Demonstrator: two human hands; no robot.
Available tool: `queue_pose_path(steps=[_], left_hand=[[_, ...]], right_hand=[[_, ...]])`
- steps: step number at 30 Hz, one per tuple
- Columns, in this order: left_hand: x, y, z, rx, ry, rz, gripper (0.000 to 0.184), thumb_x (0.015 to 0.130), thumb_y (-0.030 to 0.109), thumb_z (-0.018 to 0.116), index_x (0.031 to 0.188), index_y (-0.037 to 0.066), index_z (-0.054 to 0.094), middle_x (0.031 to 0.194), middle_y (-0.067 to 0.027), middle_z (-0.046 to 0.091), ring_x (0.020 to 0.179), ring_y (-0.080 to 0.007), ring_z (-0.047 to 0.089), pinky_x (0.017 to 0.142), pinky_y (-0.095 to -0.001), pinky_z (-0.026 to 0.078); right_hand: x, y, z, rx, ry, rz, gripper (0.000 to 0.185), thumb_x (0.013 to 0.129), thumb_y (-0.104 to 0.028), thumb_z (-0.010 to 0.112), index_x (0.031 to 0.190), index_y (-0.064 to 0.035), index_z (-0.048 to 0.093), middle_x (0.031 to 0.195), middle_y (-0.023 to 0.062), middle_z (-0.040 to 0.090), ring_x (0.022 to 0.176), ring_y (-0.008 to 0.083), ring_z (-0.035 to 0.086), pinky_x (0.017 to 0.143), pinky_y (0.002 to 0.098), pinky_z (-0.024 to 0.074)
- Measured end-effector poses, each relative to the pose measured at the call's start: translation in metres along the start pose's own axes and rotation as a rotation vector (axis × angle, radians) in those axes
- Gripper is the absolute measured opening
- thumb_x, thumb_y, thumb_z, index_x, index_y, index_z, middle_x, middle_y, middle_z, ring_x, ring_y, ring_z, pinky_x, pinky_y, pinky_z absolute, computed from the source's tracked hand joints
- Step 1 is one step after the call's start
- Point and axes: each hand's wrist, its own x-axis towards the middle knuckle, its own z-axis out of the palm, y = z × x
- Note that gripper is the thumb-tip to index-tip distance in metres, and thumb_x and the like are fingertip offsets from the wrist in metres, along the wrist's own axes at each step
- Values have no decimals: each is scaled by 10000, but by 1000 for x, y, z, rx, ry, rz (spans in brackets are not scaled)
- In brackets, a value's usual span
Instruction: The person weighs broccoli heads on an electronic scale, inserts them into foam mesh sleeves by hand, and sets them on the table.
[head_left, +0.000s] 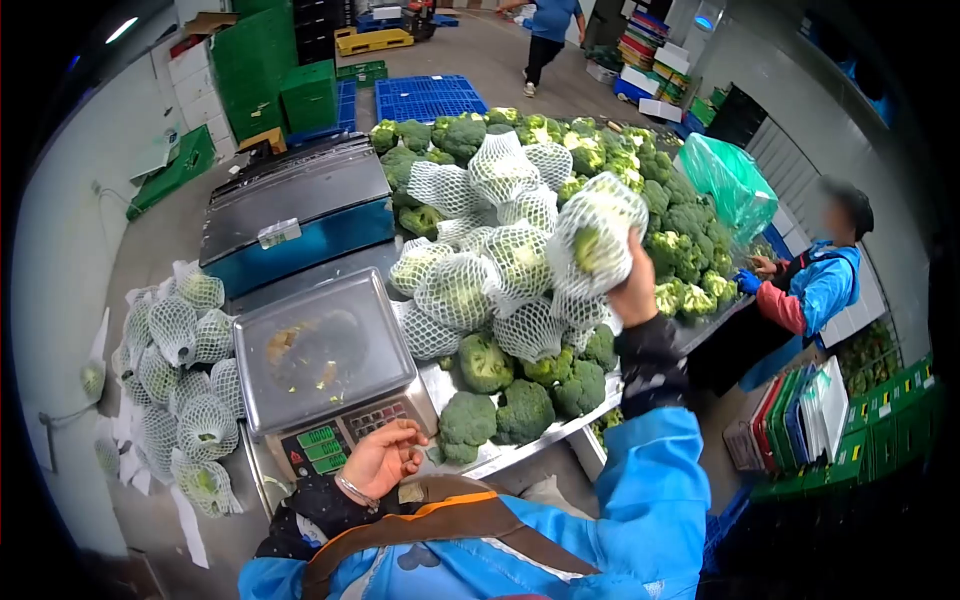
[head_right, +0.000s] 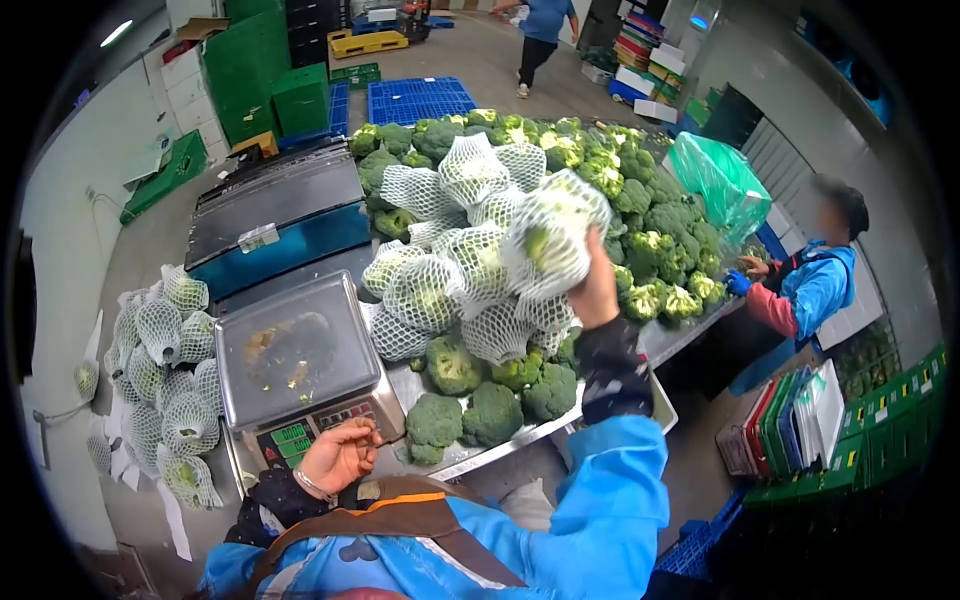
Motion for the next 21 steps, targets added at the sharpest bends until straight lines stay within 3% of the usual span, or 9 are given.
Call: queue_pose_path(steps=[4, 7, 8, 10, 11, 14, 17, 19, 21], left_hand=[[7, -12, -17, -77, 82, 15, 86, 879, 102, 507, 946, 69, 550, 825, -72, 590, 674, -180, 535, 581, -278, 406], [11, -15, -21, -99, 130, 14, 88, 870, 100, 511, 942, 65, 548, 826, -77, 583, 676, -187, 527, 586, -284, 395], [13, -17, -21, -111, 136, 22, 88, 869, 98, 512, 942, 65, 548, 824, -78, 581, 677, -187, 524, 588, -284, 392], [17, -20, -24, -145, 146, 35, 88, 867, 96, 513, 941, 65, 549, 820, -81, 577, 679, -189, 520, 593, -285, 386], [17, -19, -23, -158, 165, 35, 85, 863, 90, 515, 934, 64, 552, 814, -79, 572, 682, -193, 517, 599, -289, 381], [19, -20, -23, -162, 205, 51, 85, 864, 94, 514, 937, 67, 549, 814, -80, 570, 680, -196, 513, 601, -292, 383], [21, -20, -31, -178, 243, 64, 94, 871, 105, 504, 952, 69, 534, 834, -85, 554, 696, -195, 503, 614, -294, 387], [19, -20, -36, -189, 277, 87, 84, 874, 101, 492, 946, 73, 525, 848, -86, 542, 712, -194, 498, 624, -296, 393], [18, -21, -40, -193, 334, 107, 76, 874, 103, 491, 940, 77, 519, 847, -86, 540, 713, -197, 497, 627, -296, 395]], right_hand=[[84, -28, -72, -890, 325, 123, 652, 862, -486, 551, 1270, 9, 430, 1168, 127, 583, 1053, 272, 574, 890, 391, 446], [155, 34, -173, -1623, 168, 1, 567, 799, -346, 637, 1210, 9, 474, 1127, 176, 605, 1027, 307, 583, 888, 362, 435], [169, 62, -183, -1710, 367, 17, 443, 787, -275, 634, 1120, 2, 546, 1108, 225, 598, 1004, 362, 583, 869, 392, 453], [149, 37, -128, -1880, 342, 264, 323, 805, -246, 593, 1008, 5, 609, 1077, 261, 591, 977, 402, 574, 842, 405, 472], [169, 38, -174, -2041, 45, 118, 317, 819, -254, 580, 997, 5, 624, 1043, 232, 617, 934, 372, 603, 792, 392, 491], [137, -12, -123, -1345, 96, 293, 361, 844, -276, 611, 1065, 7, 634, 878, 83, 667, 725, 149, 629, 610, 278, 483], [141, -34, -189, -1116, 302, 200, 362, 858, -316, 599, 1110, -57, 621, 920, 32, 659, 739, 104, 622, 567, 236, 437], [147, -37, -300, -1613, 473, -35, 387, 797, -333, 622, 1026, -21, 638, 866, 103, 676, 857, 188, 646, 695, 311, 478], [117, -33, -357, -1782, 840, 57, 577, 721, -408, 649, 1134, -12, 573, 1044, 196, 638, 990, 356, 597, 860, 403, 460]])
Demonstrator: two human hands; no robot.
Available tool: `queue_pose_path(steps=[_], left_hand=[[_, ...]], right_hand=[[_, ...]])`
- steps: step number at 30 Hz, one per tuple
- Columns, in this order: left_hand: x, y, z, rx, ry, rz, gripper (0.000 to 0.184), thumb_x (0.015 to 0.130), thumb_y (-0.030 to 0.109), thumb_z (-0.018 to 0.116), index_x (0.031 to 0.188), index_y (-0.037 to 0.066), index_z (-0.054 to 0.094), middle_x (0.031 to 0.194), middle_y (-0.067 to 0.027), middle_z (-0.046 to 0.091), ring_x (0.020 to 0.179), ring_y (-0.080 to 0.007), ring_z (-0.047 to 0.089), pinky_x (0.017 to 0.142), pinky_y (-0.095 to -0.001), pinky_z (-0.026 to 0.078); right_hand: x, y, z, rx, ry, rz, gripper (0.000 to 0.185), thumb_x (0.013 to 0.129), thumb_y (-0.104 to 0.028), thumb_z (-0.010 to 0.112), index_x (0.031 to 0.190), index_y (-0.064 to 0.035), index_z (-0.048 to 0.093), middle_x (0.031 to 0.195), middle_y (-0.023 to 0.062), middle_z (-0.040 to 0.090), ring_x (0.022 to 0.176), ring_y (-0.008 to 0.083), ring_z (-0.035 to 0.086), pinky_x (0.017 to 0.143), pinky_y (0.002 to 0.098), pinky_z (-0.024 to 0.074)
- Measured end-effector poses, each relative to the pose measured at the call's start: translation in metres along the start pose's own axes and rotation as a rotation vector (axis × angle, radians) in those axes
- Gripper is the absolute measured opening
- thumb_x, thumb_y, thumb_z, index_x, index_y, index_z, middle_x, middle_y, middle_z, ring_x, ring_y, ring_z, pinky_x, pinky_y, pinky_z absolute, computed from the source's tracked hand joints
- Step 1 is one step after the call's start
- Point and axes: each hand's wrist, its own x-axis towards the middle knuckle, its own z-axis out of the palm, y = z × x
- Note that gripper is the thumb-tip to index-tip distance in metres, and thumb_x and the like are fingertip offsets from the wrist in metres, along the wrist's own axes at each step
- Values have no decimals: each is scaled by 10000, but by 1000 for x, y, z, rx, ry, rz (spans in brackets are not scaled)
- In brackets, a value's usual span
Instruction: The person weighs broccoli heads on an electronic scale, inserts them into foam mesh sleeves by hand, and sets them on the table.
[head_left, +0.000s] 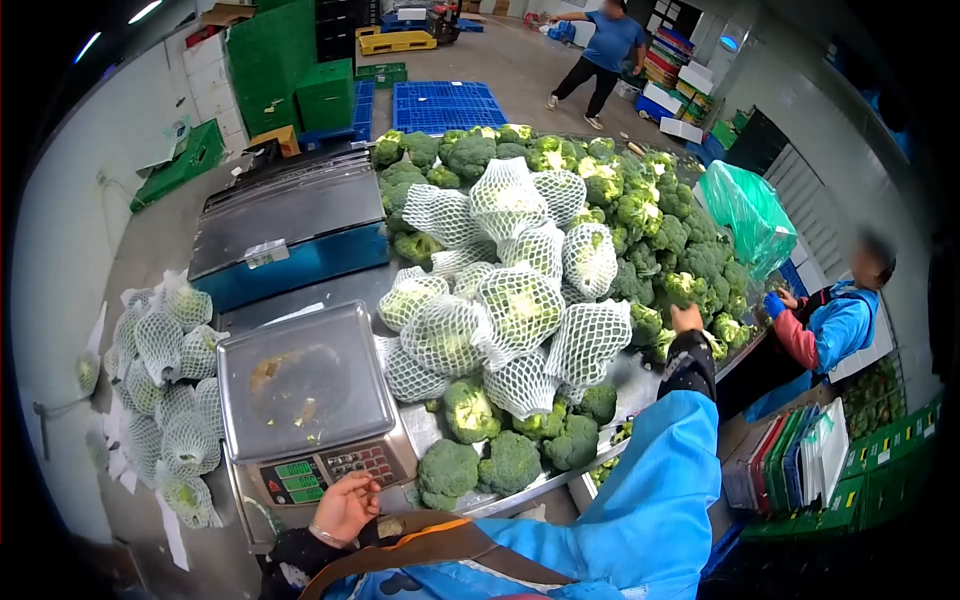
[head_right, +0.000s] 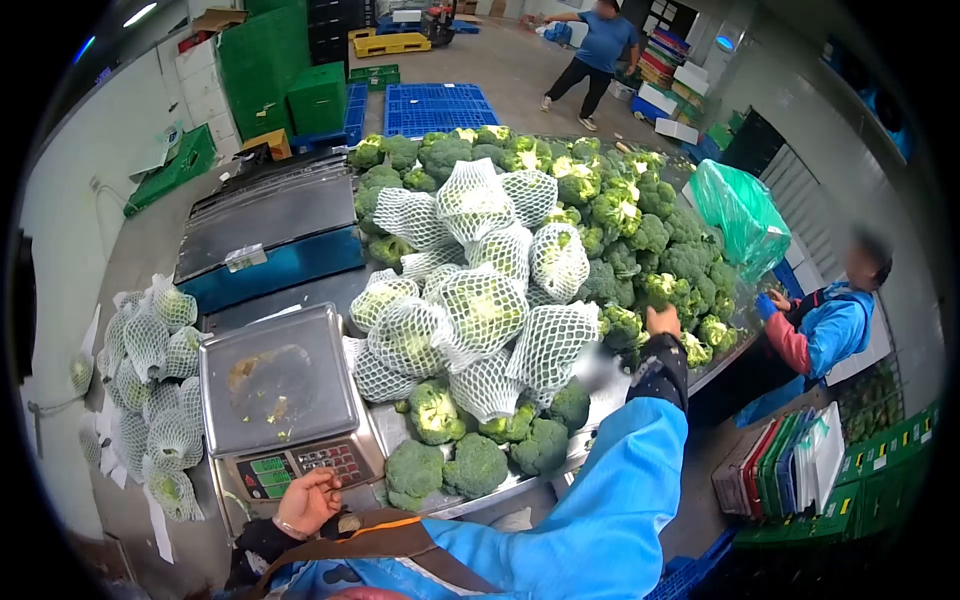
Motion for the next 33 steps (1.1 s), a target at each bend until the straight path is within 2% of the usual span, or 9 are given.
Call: queue_pose_path(steps=[2, 7, 11, 13, 21, 25, 27, 28, 33], left_hand=[[3, 0, -4, -4, 45, 5, 67, 871, 107, 492, 931, 86, 509, 838, -85, 539, 714, -208, 498, 634, -300, 400], [15, -1, -1, 13, 99, -26, 72, 859, 101, 505, 929, 88, 519, 828, -84, 545, 721, -215, 510, 647, -314, 417], [19, 0, 14, 82, 178, -26, 75, 851, 99, 521, 925, 96, 534, 820, -77, 558, 715, -210, 525, 641, -318, 437], [23, -2, 14, 79, 212, -22, 71, 845, 97, 531, 915, 98, 538, 789, -69, 565, 693, -213, 535, 619, -326, 441], [35, -8, 0, 160, 221, -33, 66, 855, 137, 527, 913, 136, 559, 775, -40, 602, 632, -216, 547, 576, -338, 457], [28, -9, 27, 134, 150, -69, 85, 866, 140, 579, 856, 56, 589, 767, -48, 613, 690, -189, 553, 619, -281, 453], [34, -12, 17, 144, 87, -41, 70, 868, 123, 566, 848, 60, 590, 758, -53, 612, 662, -187, 551, 598, -284, 450], [33, -13, 17, 138, 81, -46, 66, 867, 119, 565, 848, 60, 590, 759, -54, 613, 661, -187, 552, 596, -285, 450], [31, -18, 28, 113, 99, -68, 49, 861, 101, 565, 855, 59, 590, 771, -59, 619, 660, -188, 559, 594, -290, 452]], right_hand=[[-37, 12, -19, -89, -58, 267, 859, 687, -498, 678, 1382, -137, 327, 1270, 247, 470, 1180, 407, 444, 1001, 457, 340], [-84, 29, 12, -164, -155, 255, 953, 614, -500, 751, 1412, -284, 277, 1475, 233, 69, 1201, 473, 389, 1002, 483, 353], [-48, 91, 14, 135, 154, 96, 953, 572, -423, 811, 1360, -182, 331, 1324, 241, 368, 1163, 429, 422, 952, 483, 390], [-53, 79, -18, 88, 70, 327, 977, 559, -430, 819, 1351, -135, 328, 1260, 257, 433, 1133, 409, 453, 952, 475, 391], [-42, 66, 15, 249, -13, 307, 1109, 529, -455, 843, 1400, -95, 258, 1329, 294, 378, 1244, 407, 365, 998, 457, 352], [-28, 103, 28, 430, 65, 106, 920, 512, -344, 880, 1227, -30, 393, 1143, 225, 545, 1045, 313, 537, 890, 378, 437], [-17, 166, 62, 899, -203, 223, 779, 572, -109, 852, 1198, -26, 395, 1061, 165, 592, 939, 230, 581, 822, 359, 480], [-54, 105, 10, 758, -230, 375, 810, 561, -50, 840, 1227, -23, 379, 1075, 142, 593, 957, 219, 576, 834, 371, 476], [-54, 175, 106, 966, 84, 345, 872, 558, -32, 805, 1297, -27, 342, 1153, 128, 526, 996, 241, 545, 899, 354, 427]])
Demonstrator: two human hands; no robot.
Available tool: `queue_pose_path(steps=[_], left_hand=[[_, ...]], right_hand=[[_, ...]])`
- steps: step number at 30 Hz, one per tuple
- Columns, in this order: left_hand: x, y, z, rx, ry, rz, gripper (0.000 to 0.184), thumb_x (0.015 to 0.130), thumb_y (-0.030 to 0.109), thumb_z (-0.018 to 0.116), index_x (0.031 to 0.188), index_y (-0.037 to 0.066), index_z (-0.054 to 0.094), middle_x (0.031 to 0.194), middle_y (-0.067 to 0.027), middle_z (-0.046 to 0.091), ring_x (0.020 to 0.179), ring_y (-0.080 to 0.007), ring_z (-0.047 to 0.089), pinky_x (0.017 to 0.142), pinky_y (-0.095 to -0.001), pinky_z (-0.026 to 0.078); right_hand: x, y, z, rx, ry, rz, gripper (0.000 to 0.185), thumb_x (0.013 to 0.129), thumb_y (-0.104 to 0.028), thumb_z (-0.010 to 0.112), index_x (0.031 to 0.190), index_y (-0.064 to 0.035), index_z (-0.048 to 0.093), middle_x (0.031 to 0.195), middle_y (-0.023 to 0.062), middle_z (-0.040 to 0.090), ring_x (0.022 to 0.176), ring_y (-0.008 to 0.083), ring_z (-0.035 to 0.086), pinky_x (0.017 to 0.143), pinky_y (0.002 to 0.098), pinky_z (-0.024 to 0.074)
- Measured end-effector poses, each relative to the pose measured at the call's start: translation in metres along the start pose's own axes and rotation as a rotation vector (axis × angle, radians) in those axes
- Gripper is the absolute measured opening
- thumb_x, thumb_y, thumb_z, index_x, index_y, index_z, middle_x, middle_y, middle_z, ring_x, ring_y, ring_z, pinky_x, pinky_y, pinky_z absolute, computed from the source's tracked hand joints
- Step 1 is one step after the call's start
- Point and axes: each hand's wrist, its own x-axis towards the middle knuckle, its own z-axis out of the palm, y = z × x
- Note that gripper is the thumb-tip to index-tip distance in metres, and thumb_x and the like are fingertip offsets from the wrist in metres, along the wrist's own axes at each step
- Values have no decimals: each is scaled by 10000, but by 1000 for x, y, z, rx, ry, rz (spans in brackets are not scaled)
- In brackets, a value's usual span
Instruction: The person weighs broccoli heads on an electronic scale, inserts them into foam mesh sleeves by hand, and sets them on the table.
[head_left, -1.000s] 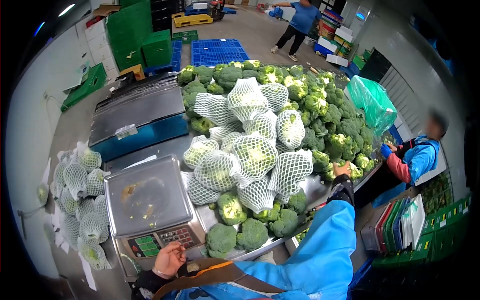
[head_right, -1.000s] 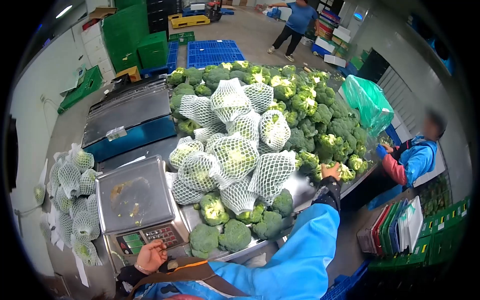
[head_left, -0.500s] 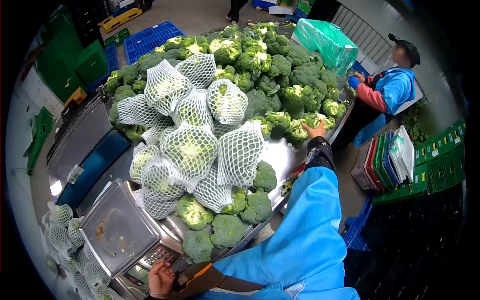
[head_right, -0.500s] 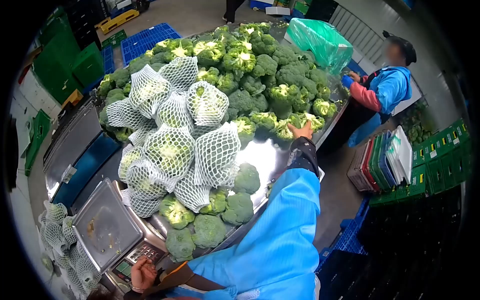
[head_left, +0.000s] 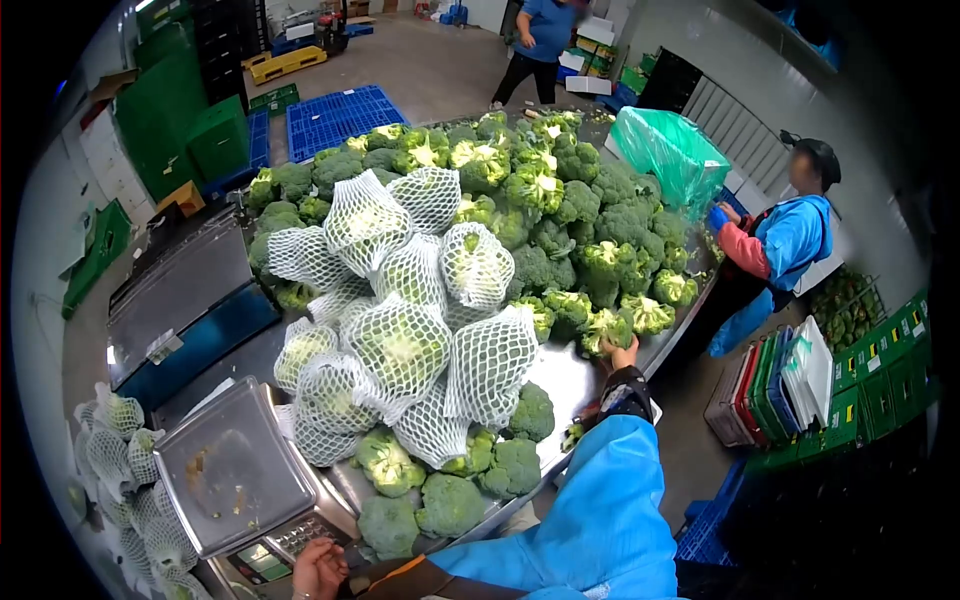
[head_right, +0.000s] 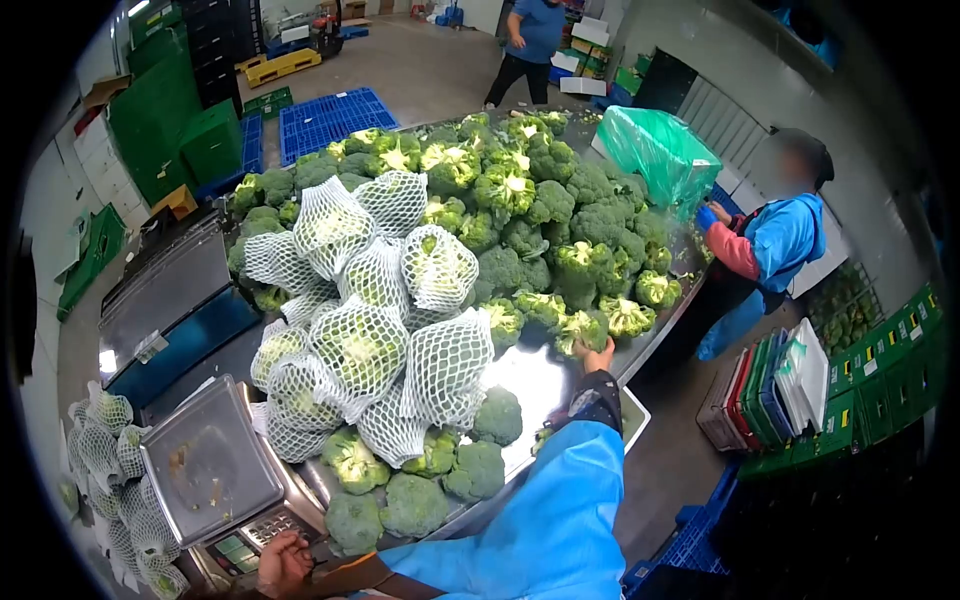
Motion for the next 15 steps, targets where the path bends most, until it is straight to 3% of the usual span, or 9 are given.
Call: queue_pose_path(steps=[2, 5, 8, 10, 12, 13, 15], left_hand=[[0, 1, -1, -30, -23, 6, 47, 856, 98, 563, 869, 64, 593, 776, -65, 621, 655, -190, 562, 594, -297, 455], [-5, 1, -6, -21, -39, 27, 56, 853, 105, 562, 884, 69, 593, 778, -64, 620, 644, -188, 559, 593, -301, 455], [-2, 1, -23, -27, -62, 21, 65, 846, 125, 559, 895, 86, 578, 765, -61, 612, 635, -200, 553, 585, -320, 455], [13, -3, -49, -35, -62, 5, 59, 836, 125, 538, 893, 124, 552, 757, -66, 604, 636, -239, 551, 575, -360, 456], [0, 0, -36, -13, -60, 28, 46, 836, 103, 535, 881, 106, 546, 757, -74, 586, 650, -233, 547, 591, -347, 454], [-3, 1, -34, -5, -67, 27, 41, 840, 92, 532, 879, 103, 541, 761, -70, 576, 659, -221, 542, 598, -335, 447], [-8, 3, -34, 0, -91, 17, 35, 848, 75, 523, 870, 100, 534, 762, -65, 566, 663, -208, 536, 606, -324, 440]], right_hand=[[-20, -13, -6, 262, 3, 159, 732, 658, -22, 753, 1285, -48, 377, 1130, 134, 542, 964, 249, 569, 823, 369, 477], [-76, -83, -20, 531, -107, 219, 506, 756, 9, 631, 1231, -58, 471, 1065, 109, 592, 903, 270, 624, 730, 400, 535], [-134, -171, -34, 843, -277, 315, 523, 786, -146, 620, 1275, -69, 452, 1193, 133, 555, 1089, 321, 547, 920, 469, 450], [-155, -213, -33, 1027, -402, 326, 579, 807, -241, 584, 1327, -74, 392, 1325, 147, 452, 1233, 331, 419, 1042, 540, 297], [-198, -279, -12, 1112, -787, 277, 624, 842, -391, 471, 1368, -81, 344, 1369, 158, 398, 1279, 395, 348, 1062, 597, 186], [-224, -310, 5, 1114, -860, 189, 682, 805, -394, 529, 1377, -80, 330, 1380, 163, 382, 1293, 417, 320, 1072, 590, 171], [-259, -340, 37, 1137, -952, -20, 718, 741, -330, 626, 1355, -68, 362, 1354, 160, 417, 1276, 399, 352, 1051, 569, 266]])
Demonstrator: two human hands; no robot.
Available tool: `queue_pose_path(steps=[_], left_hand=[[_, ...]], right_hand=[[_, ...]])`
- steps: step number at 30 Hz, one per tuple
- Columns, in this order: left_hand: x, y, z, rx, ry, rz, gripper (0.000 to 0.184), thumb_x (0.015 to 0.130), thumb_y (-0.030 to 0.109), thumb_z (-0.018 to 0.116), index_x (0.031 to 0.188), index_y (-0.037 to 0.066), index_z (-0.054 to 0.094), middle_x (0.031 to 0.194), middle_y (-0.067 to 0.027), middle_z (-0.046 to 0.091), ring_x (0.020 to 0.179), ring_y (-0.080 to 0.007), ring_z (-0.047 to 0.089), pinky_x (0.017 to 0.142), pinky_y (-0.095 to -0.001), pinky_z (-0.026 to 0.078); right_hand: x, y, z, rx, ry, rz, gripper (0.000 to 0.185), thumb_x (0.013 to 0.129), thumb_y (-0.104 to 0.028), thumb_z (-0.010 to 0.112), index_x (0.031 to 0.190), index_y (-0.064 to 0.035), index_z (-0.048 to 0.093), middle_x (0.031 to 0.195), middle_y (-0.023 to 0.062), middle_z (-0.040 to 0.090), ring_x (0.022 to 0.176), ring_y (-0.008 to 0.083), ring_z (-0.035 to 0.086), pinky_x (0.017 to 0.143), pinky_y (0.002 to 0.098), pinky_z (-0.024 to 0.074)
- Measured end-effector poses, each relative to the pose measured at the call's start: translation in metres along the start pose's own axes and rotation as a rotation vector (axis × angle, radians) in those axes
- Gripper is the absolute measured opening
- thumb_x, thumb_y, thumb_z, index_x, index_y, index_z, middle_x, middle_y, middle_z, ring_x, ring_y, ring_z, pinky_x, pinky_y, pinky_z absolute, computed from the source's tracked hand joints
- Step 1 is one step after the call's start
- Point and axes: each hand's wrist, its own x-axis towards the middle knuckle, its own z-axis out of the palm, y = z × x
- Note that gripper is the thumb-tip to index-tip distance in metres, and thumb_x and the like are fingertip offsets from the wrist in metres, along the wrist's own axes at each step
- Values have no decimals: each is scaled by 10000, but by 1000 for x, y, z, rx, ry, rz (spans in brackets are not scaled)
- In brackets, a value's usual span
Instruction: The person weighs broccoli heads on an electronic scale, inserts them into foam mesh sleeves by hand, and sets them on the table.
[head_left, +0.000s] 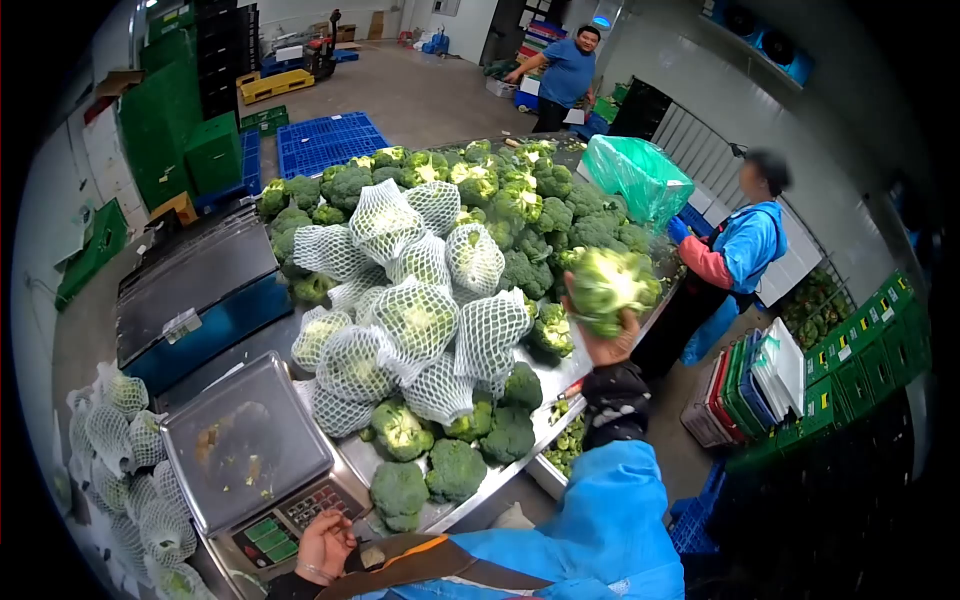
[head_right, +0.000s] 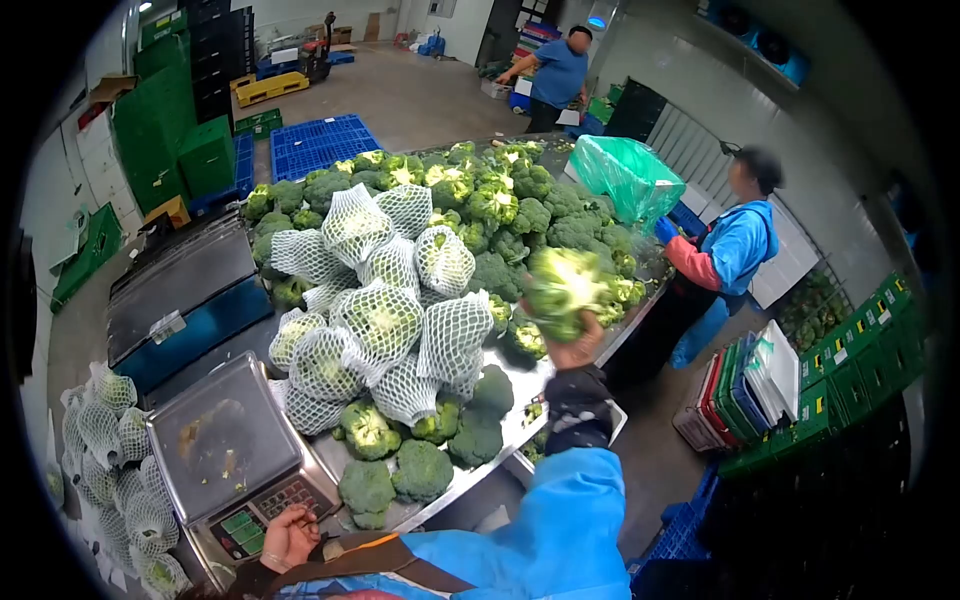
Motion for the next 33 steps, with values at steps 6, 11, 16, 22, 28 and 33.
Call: queue_pose_path(steps=[6, 11, 16, 22, 28, 33], left_hand=[[-28, 5, -22, -5, -104, 100, 54, 868, 77, 488, 901, 89, 529, 767, -78, 572, 656, -208, 547, 585, -316, 444], [-53, -1, -65, -64, -128, 225, 82, 855, 100, 515, 927, 71, 540, 797, -94, 587, 648, -226, 554, 588, -334, 455], [-84, 2, -116, -155, -87, 331, 79, 857, 112, 519, 926, 89, 550, 814, -88, 590, 670, -224, 556, 600, -322, 449], [-158, 27, -198, -207, 148, 708, 64, 858, 149, 541, 887, 92, 542, 781, -51, 578, 651, -167, 537, 581, -278, 433], [-261, 50, -319, -118, 795, 1136, 111, 857, 155, 548, 908, 57, 559, 732, -4, 558, 599, -89, 513, 532, -222, 403], [-257, 79, -512, 115, 1521, 1163, 150, 756, 124, 581, 880, 40, 580, 764, -55, 627, 642, -142, 585, 592, -277, 457]], right_hand=[[2, 133, 147, -353, -300, 355, 626, 622, -68, 750, 1193, -78, 496, 1114, 82, 569, 1020, 226, 562, 907, 377, 462], [-28, 280, 225, -1359, -651, 86, 499, 571, -84, 726, 1017, -109, 504, 936, 107, 560, 843, 313, 528, 740, 407, 416], [-79, 366, 261, -1691, -829, -462, 514, 547, -46, 634, 1041, -130, 521, 1015, 126, 491, 927, 341, 452, 700, 442, 358], [-118, 379, 262, -1655, -987, -241, 629, 516, -161, 709, 1114, -86, 530, 1101, 190, 503, 995, 385, 484, 848, 489, 404], [-129, 361, 245, -1366, -882, -37, 544, 663, -143, 759, 1137, -45, 511, 1194, 157, 489, 1124, 323, 442, 928, 402, 347], [-140, 348, 217, -1116, -701, 407, 319, 771, 26, 634, 1067, -12, 523, 1145, 68, 484, 895, 121, 527, 711, 229, 440]])
